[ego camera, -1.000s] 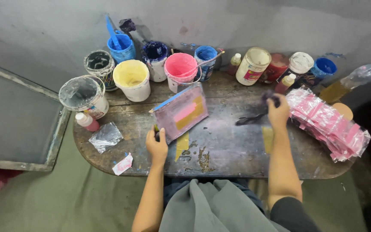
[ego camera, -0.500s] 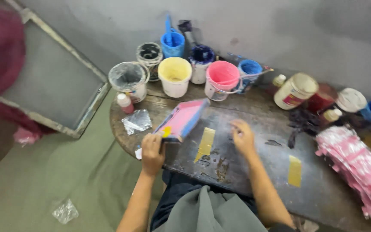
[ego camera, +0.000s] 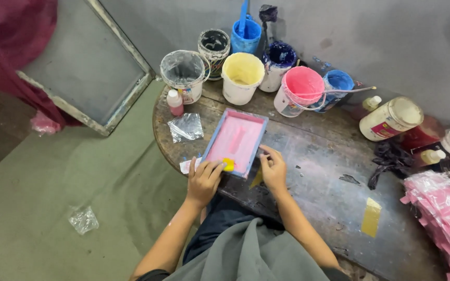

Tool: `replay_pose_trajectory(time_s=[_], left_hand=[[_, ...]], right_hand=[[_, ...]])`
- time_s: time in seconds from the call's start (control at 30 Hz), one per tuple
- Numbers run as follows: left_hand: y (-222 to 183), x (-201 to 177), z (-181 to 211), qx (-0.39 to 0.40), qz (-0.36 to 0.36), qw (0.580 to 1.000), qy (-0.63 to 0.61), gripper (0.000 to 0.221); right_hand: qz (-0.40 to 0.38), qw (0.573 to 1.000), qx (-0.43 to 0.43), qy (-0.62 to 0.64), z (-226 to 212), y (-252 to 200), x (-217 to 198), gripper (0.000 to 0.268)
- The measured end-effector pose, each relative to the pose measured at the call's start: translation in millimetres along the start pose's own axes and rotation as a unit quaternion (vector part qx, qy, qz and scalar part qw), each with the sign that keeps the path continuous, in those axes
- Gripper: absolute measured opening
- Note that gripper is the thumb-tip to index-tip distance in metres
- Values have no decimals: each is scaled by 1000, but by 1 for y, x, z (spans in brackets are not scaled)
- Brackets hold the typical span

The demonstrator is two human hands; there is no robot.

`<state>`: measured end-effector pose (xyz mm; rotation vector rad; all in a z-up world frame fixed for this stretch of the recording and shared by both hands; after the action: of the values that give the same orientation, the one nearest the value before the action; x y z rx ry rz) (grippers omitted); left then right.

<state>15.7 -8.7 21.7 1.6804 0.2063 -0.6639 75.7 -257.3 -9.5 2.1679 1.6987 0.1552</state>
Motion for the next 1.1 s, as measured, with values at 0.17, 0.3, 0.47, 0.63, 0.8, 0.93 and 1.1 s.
replay_pose_trajectory(time_s=[0.17, 0.3, 0.47, 0.63, 0.8, 0.93, 1.1], left_hand=[[18, 8, -5, -20, -34, 999, 23, 22], [25, 12, -8, -19, -111, 994, 10, 35], [29, 6, -16, -35, -161, 986, -31, 55], [22, 14, -68, -141, -138, 979, -53, 46], [11, 49, -134, -223, -266, 938, -4, 35], [-7, 81, -151, -223, -320, 920, 45, 21], [8, 55, -144, -261, -284, 922, -8, 15]], right_hand=[[-27, 996, -47, -72, -17, 1, 13, 32], [-31, 987, -125, -92, -33, -6, 10, 26], [-37, 978, -175, -111, -48, -8, 14, 26], [-43, 965, -224, -133, -65, -12, 17, 28], [-76, 959, -251, -112, -86, -10, 49, 29], [-163, 950, -266, -26, -99, -4, 102, 30], [-213, 928, -302, -43, -92, 13, 167, 29]])
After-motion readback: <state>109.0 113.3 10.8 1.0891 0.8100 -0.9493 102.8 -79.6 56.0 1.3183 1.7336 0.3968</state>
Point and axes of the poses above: each hand's wrist, its own y-axis towards the middle knuckle, its own x-axis out of the palm, z = x × y, the point moved 6 cm from there along y, towards the middle knuckle, and after that the axes turned 14 degrees about y, right-handed, at the moved point
